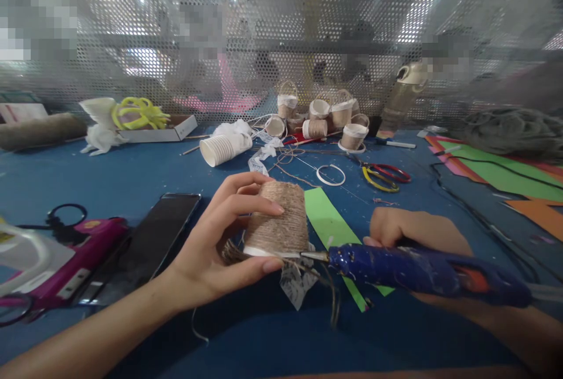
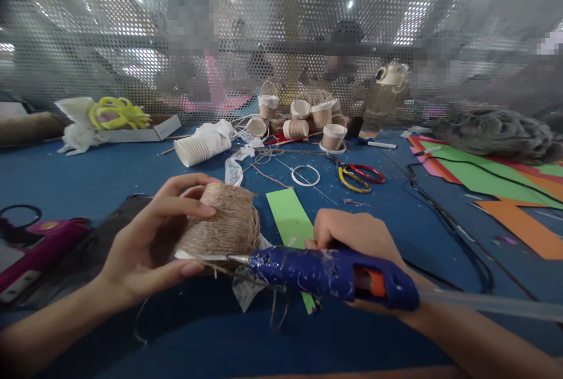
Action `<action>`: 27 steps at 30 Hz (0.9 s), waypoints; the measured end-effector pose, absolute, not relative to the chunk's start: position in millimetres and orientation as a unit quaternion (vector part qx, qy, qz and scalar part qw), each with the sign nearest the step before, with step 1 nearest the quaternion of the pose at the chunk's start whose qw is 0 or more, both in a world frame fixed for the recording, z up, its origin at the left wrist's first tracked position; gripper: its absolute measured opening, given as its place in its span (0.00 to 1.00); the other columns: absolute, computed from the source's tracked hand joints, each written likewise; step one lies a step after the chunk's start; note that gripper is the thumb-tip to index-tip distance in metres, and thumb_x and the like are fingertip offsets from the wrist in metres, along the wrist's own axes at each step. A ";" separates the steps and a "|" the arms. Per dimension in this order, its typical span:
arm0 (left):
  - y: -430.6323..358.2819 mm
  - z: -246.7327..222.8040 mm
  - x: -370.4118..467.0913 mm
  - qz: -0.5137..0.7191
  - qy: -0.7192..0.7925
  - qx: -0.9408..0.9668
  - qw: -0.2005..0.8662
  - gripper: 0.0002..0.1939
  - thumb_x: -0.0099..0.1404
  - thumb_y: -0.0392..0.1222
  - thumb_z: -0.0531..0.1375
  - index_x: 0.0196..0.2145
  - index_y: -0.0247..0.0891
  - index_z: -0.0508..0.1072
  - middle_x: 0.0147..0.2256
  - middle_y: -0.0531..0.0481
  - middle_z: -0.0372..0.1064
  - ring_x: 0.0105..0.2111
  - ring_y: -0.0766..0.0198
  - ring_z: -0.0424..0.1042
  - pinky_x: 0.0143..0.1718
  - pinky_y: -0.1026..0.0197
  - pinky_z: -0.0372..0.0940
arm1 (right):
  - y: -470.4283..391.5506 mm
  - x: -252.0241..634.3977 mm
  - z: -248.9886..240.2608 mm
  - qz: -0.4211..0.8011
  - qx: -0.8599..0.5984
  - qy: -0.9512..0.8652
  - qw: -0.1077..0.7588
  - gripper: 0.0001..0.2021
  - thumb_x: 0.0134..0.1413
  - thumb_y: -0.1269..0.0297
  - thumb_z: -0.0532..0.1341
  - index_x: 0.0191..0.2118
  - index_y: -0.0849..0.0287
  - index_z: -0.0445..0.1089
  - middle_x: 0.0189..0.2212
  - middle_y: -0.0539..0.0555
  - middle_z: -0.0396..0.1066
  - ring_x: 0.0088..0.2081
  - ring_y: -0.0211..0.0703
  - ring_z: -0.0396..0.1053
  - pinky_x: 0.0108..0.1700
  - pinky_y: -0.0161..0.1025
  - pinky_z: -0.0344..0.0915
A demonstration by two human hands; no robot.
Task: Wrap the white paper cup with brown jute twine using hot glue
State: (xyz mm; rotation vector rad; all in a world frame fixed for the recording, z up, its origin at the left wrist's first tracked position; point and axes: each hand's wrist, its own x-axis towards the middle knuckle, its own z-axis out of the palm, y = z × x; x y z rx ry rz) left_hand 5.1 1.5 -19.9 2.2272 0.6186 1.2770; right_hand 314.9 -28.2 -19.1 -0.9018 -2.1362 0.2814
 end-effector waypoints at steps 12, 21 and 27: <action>0.5 -19.1 1.7 0.489 0.227 0.806 0.244 0.20 0.67 0.49 0.68 0.53 0.46 0.72 0.58 0.42 0.61 0.60 0.48 0.69 0.52 0.54 0.77 | -23.8 317.0 -16.8 0.121 -0.346 -0.846 0.388 0.14 0.57 0.67 0.64 0.28 0.52 0.56 0.21 0.41 0.62 0.20 0.33 0.62 0.23 0.33 0.56; 0.9 -22.1 6.2 0.467 0.214 0.828 0.226 0.23 0.63 0.44 0.72 0.54 0.45 0.73 0.59 0.41 0.60 0.60 0.49 0.67 0.54 0.54 0.76 | -27.8 315.7 -21.0 0.089 -0.358 -0.843 0.391 0.14 0.60 0.67 0.63 0.28 0.51 0.56 0.21 0.40 0.63 0.19 0.33 0.63 0.23 0.34 0.56; 1.4 -22.6 6.4 0.470 0.218 0.830 0.209 0.24 0.61 0.45 0.73 0.53 0.45 0.74 0.59 0.41 0.62 0.60 0.48 0.67 0.57 0.49 0.73 | -28.0 314.4 -20.9 0.088 -0.362 -0.844 0.386 0.14 0.60 0.66 0.63 0.28 0.51 0.57 0.21 0.40 0.64 0.19 0.34 0.64 0.22 0.35 0.55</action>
